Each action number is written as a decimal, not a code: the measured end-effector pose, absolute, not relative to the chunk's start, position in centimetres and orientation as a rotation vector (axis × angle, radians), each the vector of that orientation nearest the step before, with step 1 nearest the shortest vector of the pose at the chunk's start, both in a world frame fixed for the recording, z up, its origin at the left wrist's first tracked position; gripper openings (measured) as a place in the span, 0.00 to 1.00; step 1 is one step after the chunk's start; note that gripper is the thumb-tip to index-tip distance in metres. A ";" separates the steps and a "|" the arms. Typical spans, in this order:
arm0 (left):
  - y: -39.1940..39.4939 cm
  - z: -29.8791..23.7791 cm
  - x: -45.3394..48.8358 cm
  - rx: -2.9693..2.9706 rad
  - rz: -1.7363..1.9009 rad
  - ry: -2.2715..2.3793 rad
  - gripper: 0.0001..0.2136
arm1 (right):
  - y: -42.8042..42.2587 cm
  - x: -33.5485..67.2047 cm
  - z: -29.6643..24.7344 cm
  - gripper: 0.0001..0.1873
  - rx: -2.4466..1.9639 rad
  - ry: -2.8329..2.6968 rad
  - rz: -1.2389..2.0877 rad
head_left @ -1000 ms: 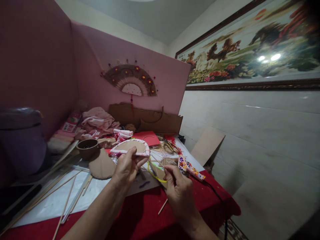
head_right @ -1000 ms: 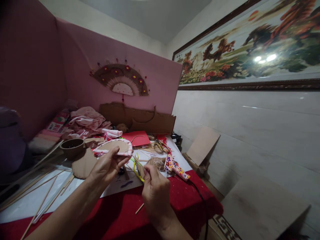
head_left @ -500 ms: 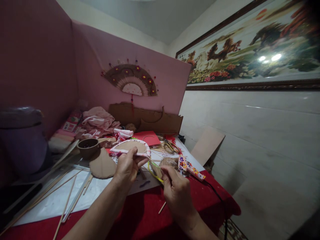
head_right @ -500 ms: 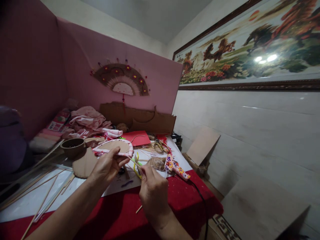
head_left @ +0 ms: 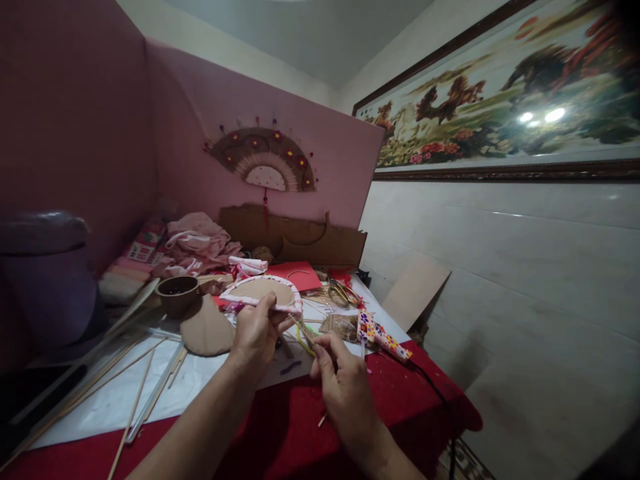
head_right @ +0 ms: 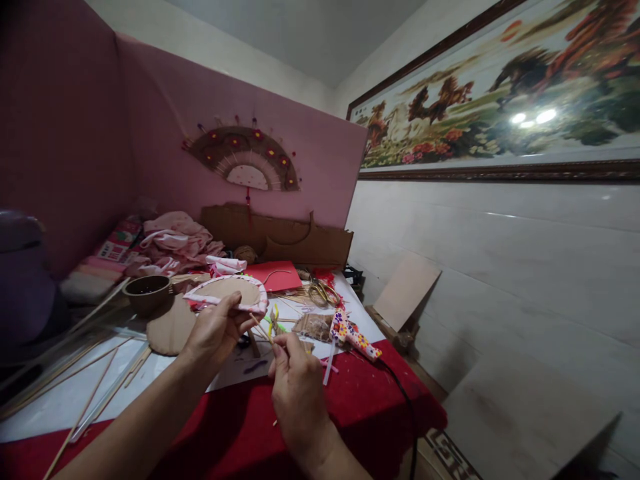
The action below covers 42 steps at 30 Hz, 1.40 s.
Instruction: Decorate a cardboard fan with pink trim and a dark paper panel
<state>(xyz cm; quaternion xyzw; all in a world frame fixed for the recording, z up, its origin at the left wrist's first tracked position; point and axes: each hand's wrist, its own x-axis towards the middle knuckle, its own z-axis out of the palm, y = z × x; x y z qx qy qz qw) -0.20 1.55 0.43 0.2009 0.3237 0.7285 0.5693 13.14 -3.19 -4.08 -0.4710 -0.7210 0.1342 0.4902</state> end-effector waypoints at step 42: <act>1.1 0.4 0.1 0.568 1.832 0.743 0.08 | -2.2 13.1 -3.9 0.18 -1.125 -1.406 1.033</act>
